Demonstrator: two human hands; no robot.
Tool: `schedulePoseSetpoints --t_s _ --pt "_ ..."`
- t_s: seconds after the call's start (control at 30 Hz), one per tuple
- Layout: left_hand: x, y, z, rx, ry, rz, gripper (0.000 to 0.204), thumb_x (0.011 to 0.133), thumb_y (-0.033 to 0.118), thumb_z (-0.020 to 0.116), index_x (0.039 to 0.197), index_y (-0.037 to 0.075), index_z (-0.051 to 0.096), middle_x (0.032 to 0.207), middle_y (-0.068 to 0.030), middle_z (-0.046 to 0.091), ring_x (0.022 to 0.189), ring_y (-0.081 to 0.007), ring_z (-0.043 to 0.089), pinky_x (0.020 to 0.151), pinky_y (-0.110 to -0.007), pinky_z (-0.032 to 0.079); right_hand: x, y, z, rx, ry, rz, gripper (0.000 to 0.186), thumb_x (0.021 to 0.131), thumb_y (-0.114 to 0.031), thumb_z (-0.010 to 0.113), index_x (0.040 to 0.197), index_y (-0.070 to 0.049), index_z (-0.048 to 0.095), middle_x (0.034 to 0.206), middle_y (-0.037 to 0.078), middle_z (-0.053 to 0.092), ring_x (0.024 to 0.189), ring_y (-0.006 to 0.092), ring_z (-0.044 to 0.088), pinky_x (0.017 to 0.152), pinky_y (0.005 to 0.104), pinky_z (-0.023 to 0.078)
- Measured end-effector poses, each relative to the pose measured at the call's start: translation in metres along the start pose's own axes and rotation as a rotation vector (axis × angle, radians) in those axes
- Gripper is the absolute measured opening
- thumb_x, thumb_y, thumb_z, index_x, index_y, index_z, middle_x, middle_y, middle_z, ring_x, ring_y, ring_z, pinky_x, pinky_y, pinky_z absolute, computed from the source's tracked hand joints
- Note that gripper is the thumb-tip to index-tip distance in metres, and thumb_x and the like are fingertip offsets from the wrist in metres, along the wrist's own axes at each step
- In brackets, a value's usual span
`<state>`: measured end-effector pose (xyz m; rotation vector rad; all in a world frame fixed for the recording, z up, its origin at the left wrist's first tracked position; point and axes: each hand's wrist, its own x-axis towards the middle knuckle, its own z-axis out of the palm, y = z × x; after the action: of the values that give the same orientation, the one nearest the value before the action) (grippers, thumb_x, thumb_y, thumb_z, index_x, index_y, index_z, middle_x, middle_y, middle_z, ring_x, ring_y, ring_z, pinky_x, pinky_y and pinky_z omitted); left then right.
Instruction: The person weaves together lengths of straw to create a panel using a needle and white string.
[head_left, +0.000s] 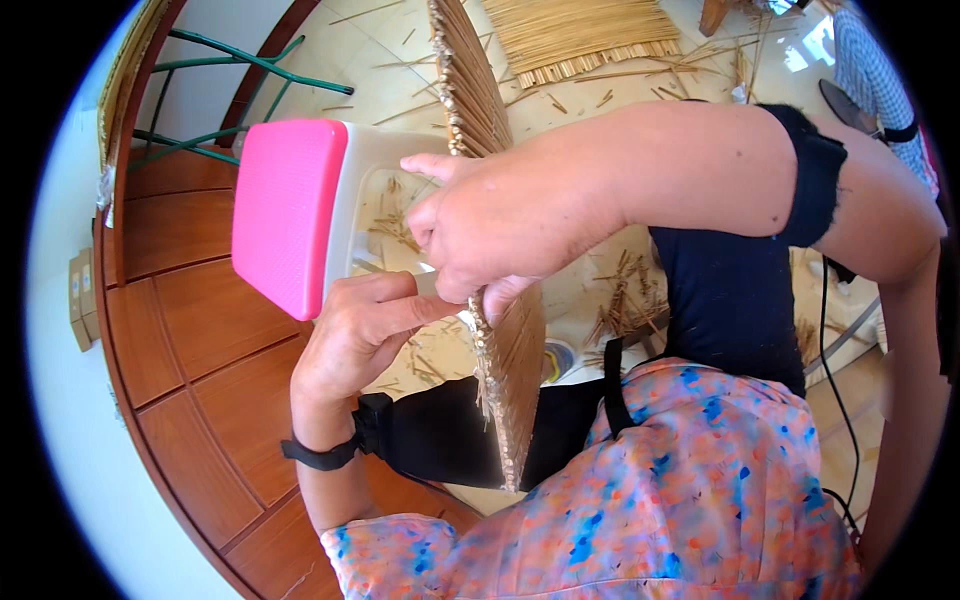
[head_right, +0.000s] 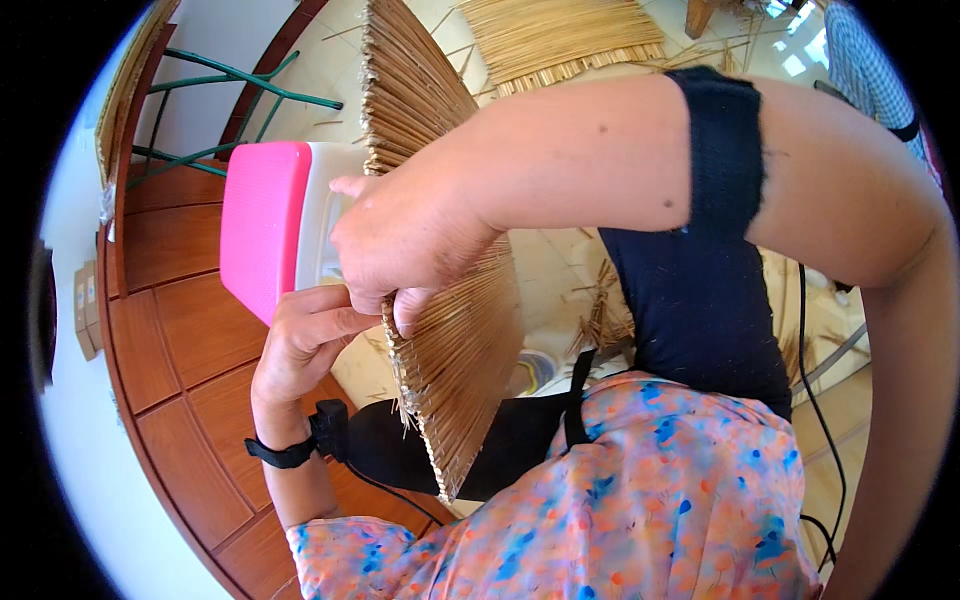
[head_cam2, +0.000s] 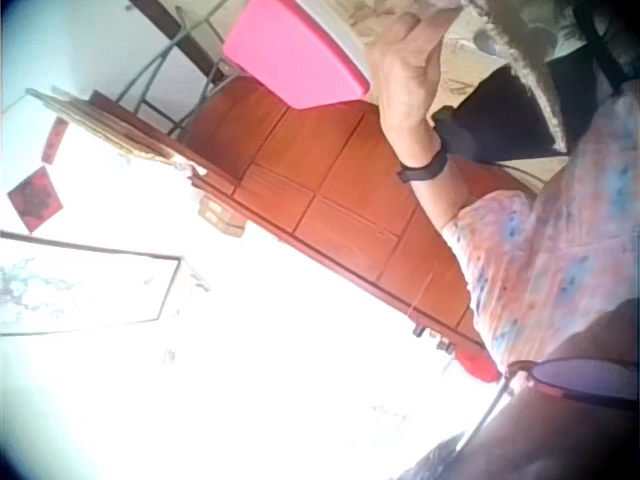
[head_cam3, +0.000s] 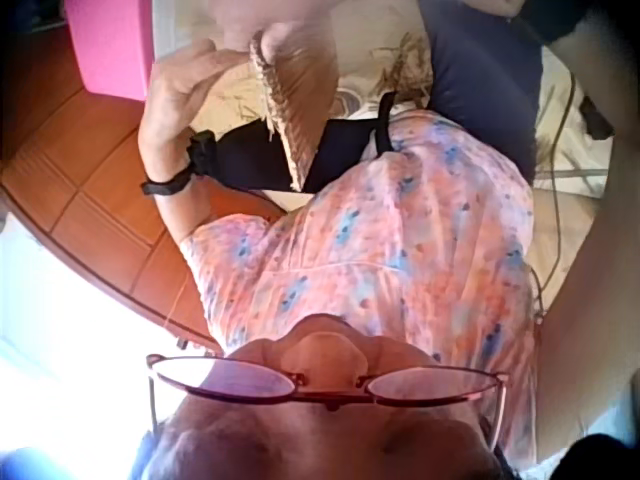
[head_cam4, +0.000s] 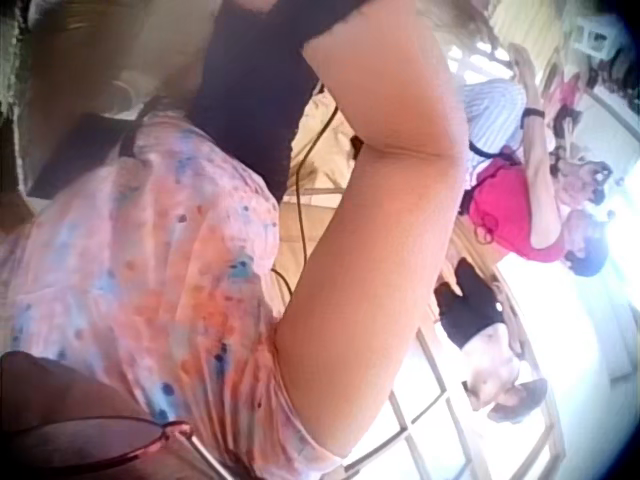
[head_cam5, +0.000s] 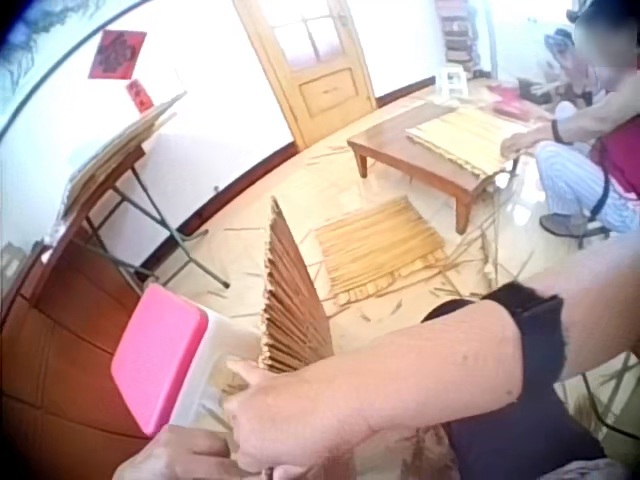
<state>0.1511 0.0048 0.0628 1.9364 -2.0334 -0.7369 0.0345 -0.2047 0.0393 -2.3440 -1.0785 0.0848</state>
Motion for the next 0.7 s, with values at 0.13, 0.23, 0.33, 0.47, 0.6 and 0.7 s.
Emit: schedulePoseSetpoints --t_s 0.13,0.23,0.33,0.47,0.6,0.7 --pt "-0.011 -0.007 0.0 -0.027 0.037 -0.03 0.024 0.072 -0.005 0.069 0.093 0.008 0.072 0.078 -0.0089 0.061 0.071 -0.026 0.062 0.06 -0.033 0.048 0.016 0.006 0.0 0.041 -0.041 0.001 0.019 0.086 -0.027 0.066 0.088 -0.008 0.07 0.083 0.004 0.066 0.106 0.0275 0.056 0.11 0.0692 0.012" --pt "-0.015 -0.008 -0.004 -0.02 0.1 -0.006 0.027 0.071 -0.003 0.07 0.092 0.013 0.073 0.063 -0.0052 0.053 0.059 -0.0243 0.056 0.052 -0.034 0.043 0.026 0.011 0.0 0.056 -0.022 -0.015 0.021 0.085 -0.029 0.067 0.089 -0.009 0.07 0.08 0.004 0.066 0.103 0.0287 0.058 0.111 0.068 0.012" --pt "-0.02 -0.008 -0.012 0.021 0.082 -0.019 0.026 0.071 -0.003 0.07 0.092 0.012 0.073 0.063 -0.0052 0.053 0.059 -0.0241 0.056 0.051 -0.034 0.043 0.029 0.012 0.0 0.054 0.029 -0.021 0.022 0.085 -0.031 0.067 0.089 -0.01 0.071 0.077 0.003 0.066 0.1 0.0278 0.059 0.112 0.0659 0.014" --pt "-0.018 -0.006 -0.019 0.081 0.043 -0.022 0.023 0.071 -0.001 0.071 0.089 0.013 0.074 0.063 -0.0046 0.053 0.058 -0.0239 0.055 0.051 -0.034 0.043 0.035 0.011 -0.001 -0.119 0.056 -0.079 0.022 0.086 -0.033 0.066 0.09 -0.013 0.072 0.077 0.001 0.067 0.1 0.025 0.059 0.112 0.0641 0.017" --pt "-0.016 -0.007 -0.024 0.118 0.027 -0.015 0.022 0.071 -0.001 0.071 0.087 0.013 0.074 0.062 -0.0041 0.053 0.058 -0.0239 0.054 0.051 -0.034 0.043 0.032 0.004 -0.003 -0.274 0.041 -0.042 0.022 0.086 -0.034 0.066 0.093 -0.015 0.073 0.082 -0.001 0.068 0.101 0.0233 0.059 0.113 0.0636 0.017" --pt "-0.013 -0.009 -0.028 0.091 -0.017 -0.021 0.021 0.072 -0.001 0.071 0.087 0.013 0.074 0.063 -0.0039 0.054 0.058 -0.024 0.055 0.051 -0.035 0.043 0.03 0.007 0.002 -0.2 0.082 0.009 0.022 0.086 -0.034 0.066 0.092 -0.015 0.074 0.087 -0.001 0.068 0.105 0.0234 0.057 0.112 0.0665 0.014"
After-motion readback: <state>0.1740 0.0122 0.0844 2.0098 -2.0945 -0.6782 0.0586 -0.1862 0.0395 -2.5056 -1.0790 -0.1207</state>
